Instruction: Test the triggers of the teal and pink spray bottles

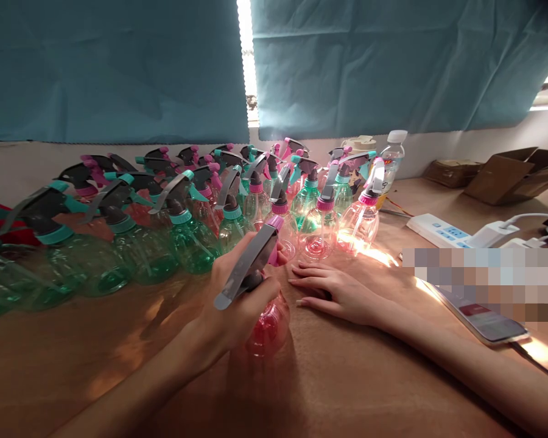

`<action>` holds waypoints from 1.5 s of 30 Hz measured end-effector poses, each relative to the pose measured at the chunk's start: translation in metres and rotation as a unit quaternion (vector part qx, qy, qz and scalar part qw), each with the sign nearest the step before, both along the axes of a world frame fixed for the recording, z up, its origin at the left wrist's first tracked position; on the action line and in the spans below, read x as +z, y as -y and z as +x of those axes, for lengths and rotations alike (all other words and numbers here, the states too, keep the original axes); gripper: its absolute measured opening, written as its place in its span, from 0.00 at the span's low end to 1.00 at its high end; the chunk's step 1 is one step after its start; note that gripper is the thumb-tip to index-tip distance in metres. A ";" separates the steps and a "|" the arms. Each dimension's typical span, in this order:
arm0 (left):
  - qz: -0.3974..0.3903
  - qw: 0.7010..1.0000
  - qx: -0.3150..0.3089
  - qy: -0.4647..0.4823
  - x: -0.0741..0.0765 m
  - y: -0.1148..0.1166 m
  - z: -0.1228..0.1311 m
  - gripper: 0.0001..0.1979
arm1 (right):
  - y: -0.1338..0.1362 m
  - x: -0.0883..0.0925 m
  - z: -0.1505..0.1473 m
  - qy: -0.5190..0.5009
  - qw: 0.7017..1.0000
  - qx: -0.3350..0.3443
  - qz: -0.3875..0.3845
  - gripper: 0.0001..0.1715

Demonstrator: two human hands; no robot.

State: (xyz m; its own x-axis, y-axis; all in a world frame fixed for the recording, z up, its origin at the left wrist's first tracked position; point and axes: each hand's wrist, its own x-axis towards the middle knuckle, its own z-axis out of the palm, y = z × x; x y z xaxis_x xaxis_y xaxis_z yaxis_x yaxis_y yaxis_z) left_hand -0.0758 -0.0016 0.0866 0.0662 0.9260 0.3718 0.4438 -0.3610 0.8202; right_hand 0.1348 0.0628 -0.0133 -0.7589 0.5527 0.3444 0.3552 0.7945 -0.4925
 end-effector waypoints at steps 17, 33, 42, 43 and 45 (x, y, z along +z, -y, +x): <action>-0.014 0.999 0.018 -0.033 0.000 0.002 0.000 0.11 | 0.000 -0.003 0.001 0.002 1.000 0.000 0.001 0.24; 0.009 0.998 0.034 -0.058 -0.001 0.004 0.002 0.05 | 0.000 -0.002 0.001 0.004 1.000 -0.006 -0.002 0.24; 0.003 0.999 0.028 -0.032 -0.003 0.002 0.001 0.06 | -0.001 -0.004 0.001 -0.002 1.000 -0.005 -0.004 0.24; 0.002 0.999 0.025 -0.032 -0.003 0.002 0.001 0.05 | -0.001 -0.004 0.001 0.002 1.000 -0.004 -0.003 0.24; 0.002 0.999 0.024 -0.030 -0.004 0.001 0.001 0.04 | -0.001 -0.004 0.001 0.007 1.000 -0.003 -0.001 0.24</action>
